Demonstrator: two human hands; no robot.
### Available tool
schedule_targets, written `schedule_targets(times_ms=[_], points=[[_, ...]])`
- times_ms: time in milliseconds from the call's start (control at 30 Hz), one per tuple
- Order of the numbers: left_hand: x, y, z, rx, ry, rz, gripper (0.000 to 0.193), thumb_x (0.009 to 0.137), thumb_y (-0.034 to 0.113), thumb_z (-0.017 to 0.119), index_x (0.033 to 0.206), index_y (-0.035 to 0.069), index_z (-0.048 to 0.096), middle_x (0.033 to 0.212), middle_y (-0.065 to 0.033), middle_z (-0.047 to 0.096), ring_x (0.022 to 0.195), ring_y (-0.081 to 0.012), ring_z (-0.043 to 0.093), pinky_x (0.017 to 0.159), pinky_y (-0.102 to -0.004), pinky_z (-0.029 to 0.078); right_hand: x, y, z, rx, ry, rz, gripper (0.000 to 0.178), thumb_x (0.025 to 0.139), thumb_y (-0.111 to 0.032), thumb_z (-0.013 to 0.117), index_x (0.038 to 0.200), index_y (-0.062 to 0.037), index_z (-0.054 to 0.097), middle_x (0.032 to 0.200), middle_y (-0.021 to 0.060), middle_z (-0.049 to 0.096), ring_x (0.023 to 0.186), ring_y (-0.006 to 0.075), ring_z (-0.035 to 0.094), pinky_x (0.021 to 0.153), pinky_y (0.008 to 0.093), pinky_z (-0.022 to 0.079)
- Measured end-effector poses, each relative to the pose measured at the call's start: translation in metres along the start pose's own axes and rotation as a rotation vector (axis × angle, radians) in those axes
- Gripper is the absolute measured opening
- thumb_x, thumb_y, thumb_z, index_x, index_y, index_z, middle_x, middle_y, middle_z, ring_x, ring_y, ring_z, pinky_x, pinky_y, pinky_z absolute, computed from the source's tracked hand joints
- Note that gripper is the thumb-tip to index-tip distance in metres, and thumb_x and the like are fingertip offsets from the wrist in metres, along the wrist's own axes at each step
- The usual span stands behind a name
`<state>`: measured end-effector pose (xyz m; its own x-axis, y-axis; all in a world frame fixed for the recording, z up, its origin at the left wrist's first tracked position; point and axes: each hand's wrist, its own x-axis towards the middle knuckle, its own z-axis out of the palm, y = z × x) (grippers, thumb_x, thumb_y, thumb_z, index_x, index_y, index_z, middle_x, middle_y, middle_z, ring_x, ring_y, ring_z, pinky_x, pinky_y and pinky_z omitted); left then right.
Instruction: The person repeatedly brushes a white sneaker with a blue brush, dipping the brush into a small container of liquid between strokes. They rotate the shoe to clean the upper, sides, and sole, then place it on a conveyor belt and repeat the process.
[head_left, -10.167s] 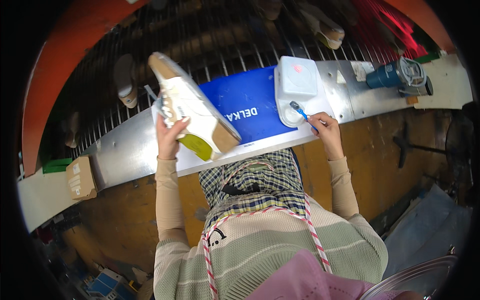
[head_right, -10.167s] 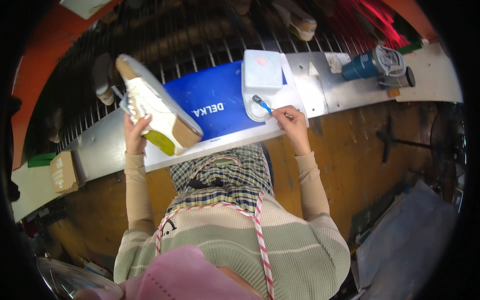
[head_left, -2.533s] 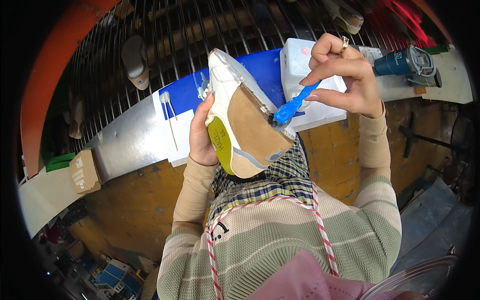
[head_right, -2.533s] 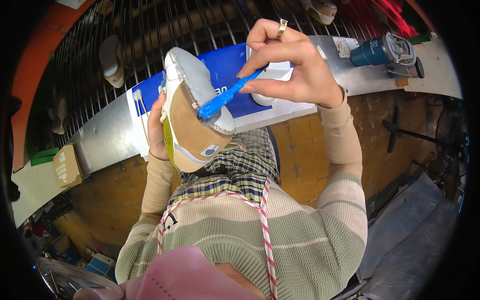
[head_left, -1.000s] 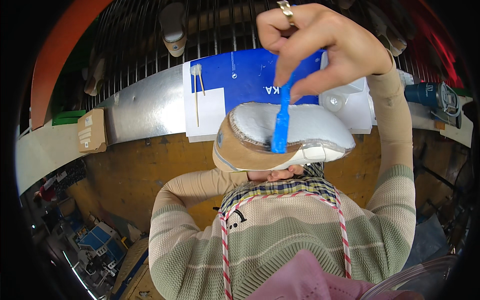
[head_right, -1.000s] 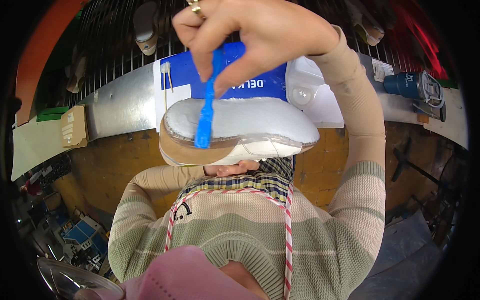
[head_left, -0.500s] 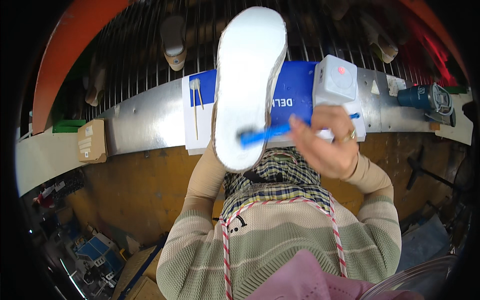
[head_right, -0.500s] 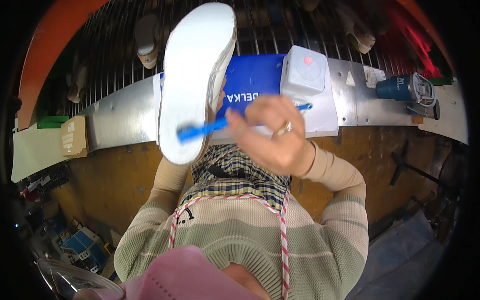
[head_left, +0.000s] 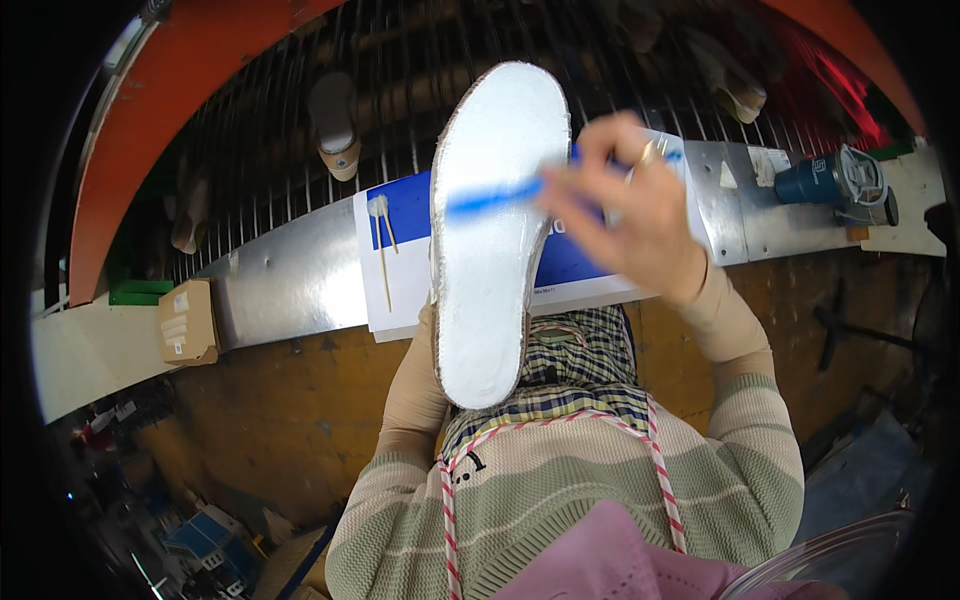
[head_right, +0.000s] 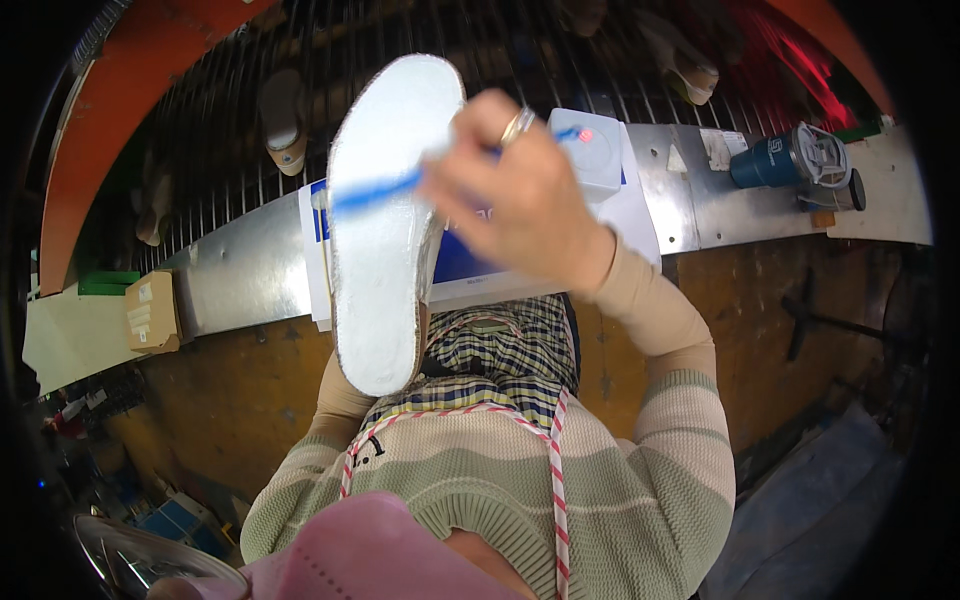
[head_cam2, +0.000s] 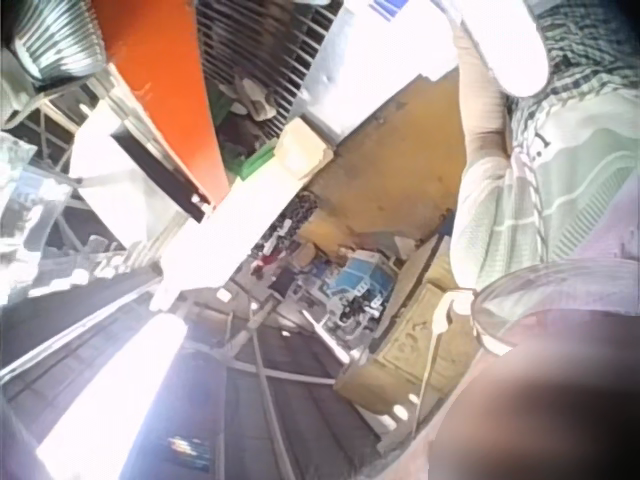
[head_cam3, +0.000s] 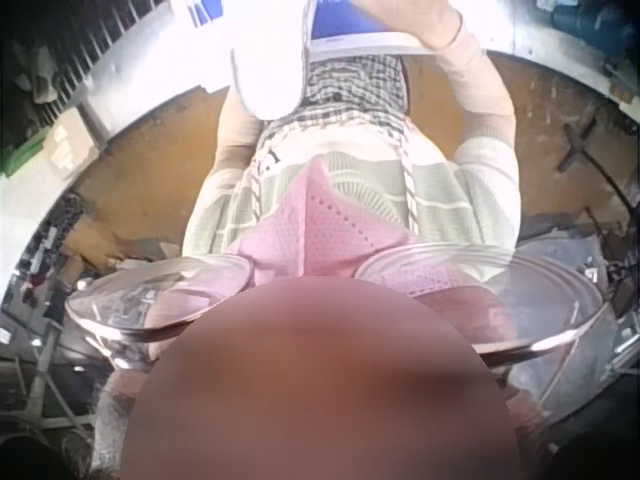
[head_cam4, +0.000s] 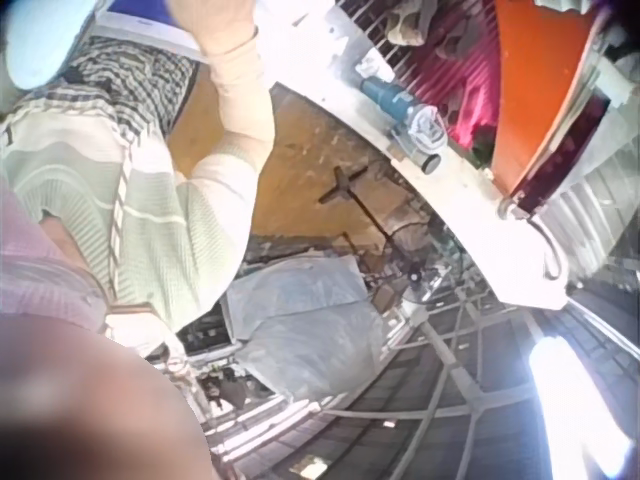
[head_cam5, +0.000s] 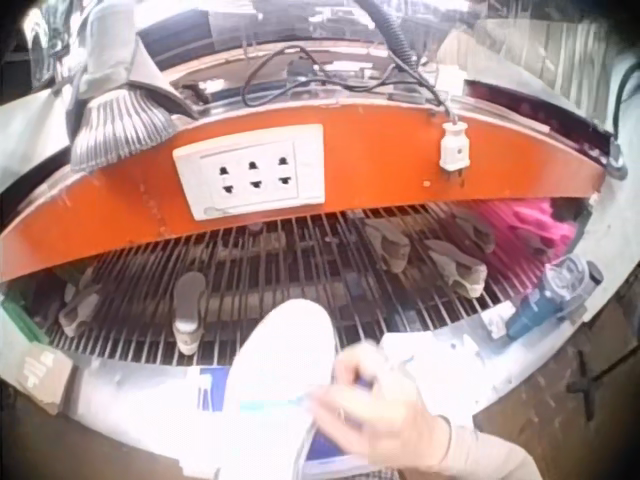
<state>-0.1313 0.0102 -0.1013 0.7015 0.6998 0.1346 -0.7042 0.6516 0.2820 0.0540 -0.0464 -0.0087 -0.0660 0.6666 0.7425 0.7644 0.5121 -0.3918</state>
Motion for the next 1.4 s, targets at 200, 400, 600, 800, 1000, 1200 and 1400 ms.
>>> schedule_targets(times_ms=[200,400,600,800,1000,1200,1400], points=[[-0.005,-0.001,-0.005,-0.044,-0.043,-0.005,0.064,0.103,0.037,0.047,0.153,0.003,0.028,0.146,-0.0244,0.043,0.132,-0.0343,0.048,0.108,-0.0439,0.046,0.002,0.041,-0.015,-0.337,0.228,0.064,0.012,0.077,-0.011,0.08,0.084,-0.0046,0.072,0.083,0.0086,0.057,0.068,0.0234,0.054,0.059,0.0346,0.042],[-0.016,0.003,-0.024,-0.276,-0.085,-0.131,0.061,0.104,0.033,0.048,0.153,0.002,0.029,0.145,-0.0229,0.047,0.129,-0.0326,0.052,0.108,-0.0425,0.046,-0.047,-0.057,-0.026,-0.026,-0.158,0.078,0.028,0.071,-0.005,0.084,0.097,-0.0013,0.075,0.085,0.0084,0.051,0.074,0.0209,0.054,0.063,0.0325,0.045],[-0.001,-0.003,-0.036,-0.256,0.118,-0.263,0.074,0.097,0.061,0.039,0.148,0.007,0.041,0.133,-0.0177,0.058,0.112,-0.0295,0.064,0.09,-0.0442,0.058,-0.015,-0.012,-0.007,0.046,-0.045,0.085,0.02,0.073,-0.007,0.081,0.089,0.0017,0.071,0.082,0.0093,0.051,0.067,0.0219,0.054,0.056,0.0333,0.042],[-0.005,-0.008,-0.042,-0.315,0.008,-0.197,0.063,0.101,0.051,0.042,0.147,0.009,0.042,0.143,-0.0167,0.052,0.123,-0.03,0.058,0.1,-0.0446,0.052,0.003,0.0,-0.004,-0.102,-0.027,0.129,0.017,0.074,-0.009,0.081,0.086,-0.002,0.071,0.085,0.0105,0.052,0.069,0.0235,0.055,0.059,0.0334,0.044],[0.027,-0.017,-0.093,0.955,0.192,-0.109,0.048,0.098,0.034,0.054,0.134,0.001,0.049,0.11,-0.0148,0.058,0.085,-0.0187,0.056,0.065,-0.0282,0.05,-0.029,0.019,-0.017,-0.015,-0.052,0.308,0.022,0.077,-0.012,0.079,0.095,-0.0056,0.069,0.093,0.0129,0.053,0.08,0.0292,0.057,0.068,0.0375,0.049],[0.116,-0.027,-0.154,-0.458,0.406,-0.121,0.042,0.092,0.027,0.06,0.123,0.0,0.056,0.106,-0.0158,0.058,0.069,-0.0121,0.045,0.047,-0.0189,0.037,-0.065,0.143,0.03,-0.531,-0.044,0.673,0.016,0.095,-0.02,0.062,0.105,-0.0073,0.063,0.096,0.0153,0.053,0.087,0.0369,0.06,0.066,0.0476,0.051],[0.213,-0.012,-0.188,-0.467,0.33,-0.034,0.055,0.091,0.048,0.06,0.128,0.007,0.056,0.124,-0.0194,0.058,0.089,-0.025,0.056,0.062,-0.029,0.05,-0.079,0.152,0.038,-0.577,0.024,0.589,0.014,0.098,-0.018,0.059,0.102,-0.0059,0.061,0.099,0.0156,0.056,0.08,0.0376,0.063,0.065,0.0479,0.051]])
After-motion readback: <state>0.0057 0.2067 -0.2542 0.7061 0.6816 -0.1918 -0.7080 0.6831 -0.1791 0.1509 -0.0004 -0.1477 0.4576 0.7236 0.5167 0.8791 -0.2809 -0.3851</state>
